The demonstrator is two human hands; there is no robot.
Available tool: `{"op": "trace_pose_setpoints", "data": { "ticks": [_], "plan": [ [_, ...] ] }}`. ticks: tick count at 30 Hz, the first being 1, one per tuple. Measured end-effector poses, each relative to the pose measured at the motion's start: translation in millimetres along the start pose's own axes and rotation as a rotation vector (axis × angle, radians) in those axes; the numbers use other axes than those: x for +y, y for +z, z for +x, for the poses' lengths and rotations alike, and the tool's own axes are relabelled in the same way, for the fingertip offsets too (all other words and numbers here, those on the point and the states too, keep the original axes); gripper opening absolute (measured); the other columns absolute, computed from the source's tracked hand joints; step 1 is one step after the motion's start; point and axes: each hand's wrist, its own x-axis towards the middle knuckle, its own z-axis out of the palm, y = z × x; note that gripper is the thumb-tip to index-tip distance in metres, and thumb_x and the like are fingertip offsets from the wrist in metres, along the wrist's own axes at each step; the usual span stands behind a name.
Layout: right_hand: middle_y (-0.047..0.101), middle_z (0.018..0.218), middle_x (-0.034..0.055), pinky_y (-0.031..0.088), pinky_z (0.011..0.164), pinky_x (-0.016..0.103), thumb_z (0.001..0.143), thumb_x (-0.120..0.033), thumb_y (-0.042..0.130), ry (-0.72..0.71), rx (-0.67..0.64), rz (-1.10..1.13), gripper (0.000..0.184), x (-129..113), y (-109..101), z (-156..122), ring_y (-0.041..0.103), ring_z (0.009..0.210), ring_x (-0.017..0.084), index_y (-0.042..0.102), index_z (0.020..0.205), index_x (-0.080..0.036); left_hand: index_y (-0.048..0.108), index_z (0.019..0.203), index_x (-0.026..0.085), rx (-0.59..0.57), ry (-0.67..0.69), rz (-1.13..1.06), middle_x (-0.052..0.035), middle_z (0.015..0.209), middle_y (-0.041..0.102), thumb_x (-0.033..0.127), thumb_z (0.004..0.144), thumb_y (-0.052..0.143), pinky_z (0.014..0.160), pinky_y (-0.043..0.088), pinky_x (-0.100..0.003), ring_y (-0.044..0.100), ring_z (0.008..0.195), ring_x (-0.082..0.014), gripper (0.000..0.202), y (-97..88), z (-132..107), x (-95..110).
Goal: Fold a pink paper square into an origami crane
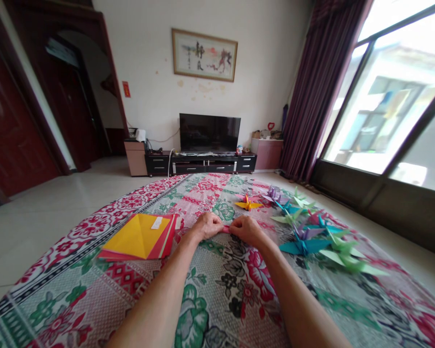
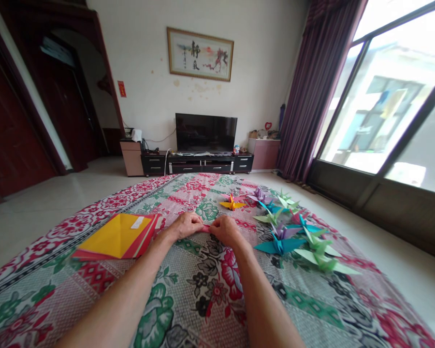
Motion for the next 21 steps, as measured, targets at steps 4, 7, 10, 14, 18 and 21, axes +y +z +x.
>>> {"op": "trace_pose_setpoints", "data": {
  "ticks": [4, 7, 10, 14, 18, 21],
  "plan": [
    [0.037, 0.046, -0.0043, 0.019, 0.045, 0.021, 0.066, -0.026, 0.050, -0.009, -0.003, -0.013, 0.024, 1, 1, 1, 0.030, 0.047, 0.006, 0.058, 0.048, -0.012, 0.069, 0.071, 0.016, 0.001, -0.084, -0.045, -0.0002, 0.071, 0.064, 0.037, 0.065, 0.059, 0.058, 0.040, -0.020, 0.055, 0.067, -0.0131, 0.024, 0.1, -1, 1],
    [0.038, 0.047, -0.0040, 0.020, 0.045, 0.021, 0.067, -0.026, 0.051, -0.006, -0.007, -0.016, 0.024, 3, 2, 2, 0.031, 0.048, 0.006, 0.059, 0.049, -0.012, 0.069, 0.072, 0.016, 0.014, -0.103, -0.033, -0.0005, 0.071, 0.064, 0.037, 0.065, 0.059, 0.058, 0.040, -0.020, 0.055, 0.067, -0.0129, 0.024, 0.4, -1, 2],
    [0.036, 0.046, -0.0040, 0.018, 0.045, 0.022, 0.067, -0.026, 0.050, -0.003, -0.009, -0.021, 0.024, 4, 3, 3, 0.031, 0.047, 0.006, 0.058, 0.049, -0.012, 0.069, 0.070, 0.016, 0.023, -0.099, -0.009, -0.0012, 0.073, 0.064, 0.036, 0.065, 0.061, 0.061, 0.040, -0.021, 0.056, 0.069, -0.0133, 0.022, 2.3, -1, 2],
    [0.035, 0.045, -0.0042, 0.018, 0.045, 0.022, 0.066, -0.026, 0.050, -0.007, 0.009, -0.029, 0.024, 5, 4, 3, 0.030, 0.046, 0.006, 0.056, 0.047, -0.012, 0.069, 0.070, 0.016, 0.060, -0.078, 0.035, -0.0017, 0.075, 0.064, 0.029, 0.065, 0.060, 0.064, 0.041, -0.021, 0.056, 0.072, -0.0133, 0.016, 6.4, 0, 1],
    [0.033, 0.046, -0.0044, 0.018, 0.045, 0.022, 0.066, -0.027, 0.051, 0.009, 0.002, -0.004, 0.025, 4, 6, 4, 0.029, 0.047, 0.006, 0.055, 0.047, -0.012, 0.069, 0.071, 0.017, 0.069, -0.067, 0.059, -0.0016, 0.074, 0.063, 0.033, 0.067, 0.059, 0.061, 0.040, -0.021, 0.055, 0.070, -0.0130, 0.019, 10.0, 1, 1],
    [0.032, 0.045, -0.0047, 0.019, 0.045, 0.022, 0.066, -0.026, 0.051, 0.002, -0.012, 0.028, 0.024, 7, 4, 4, 0.029, 0.047, 0.006, 0.055, 0.046, -0.012, 0.069, 0.070, 0.018, 0.090, -0.059, 0.098, -0.0022, 0.077, 0.062, 0.037, 0.067, 0.059, 0.060, 0.040, -0.021, 0.054, 0.069, -0.0127, 0.022, 12.6, 0, 3]
  ]
}}
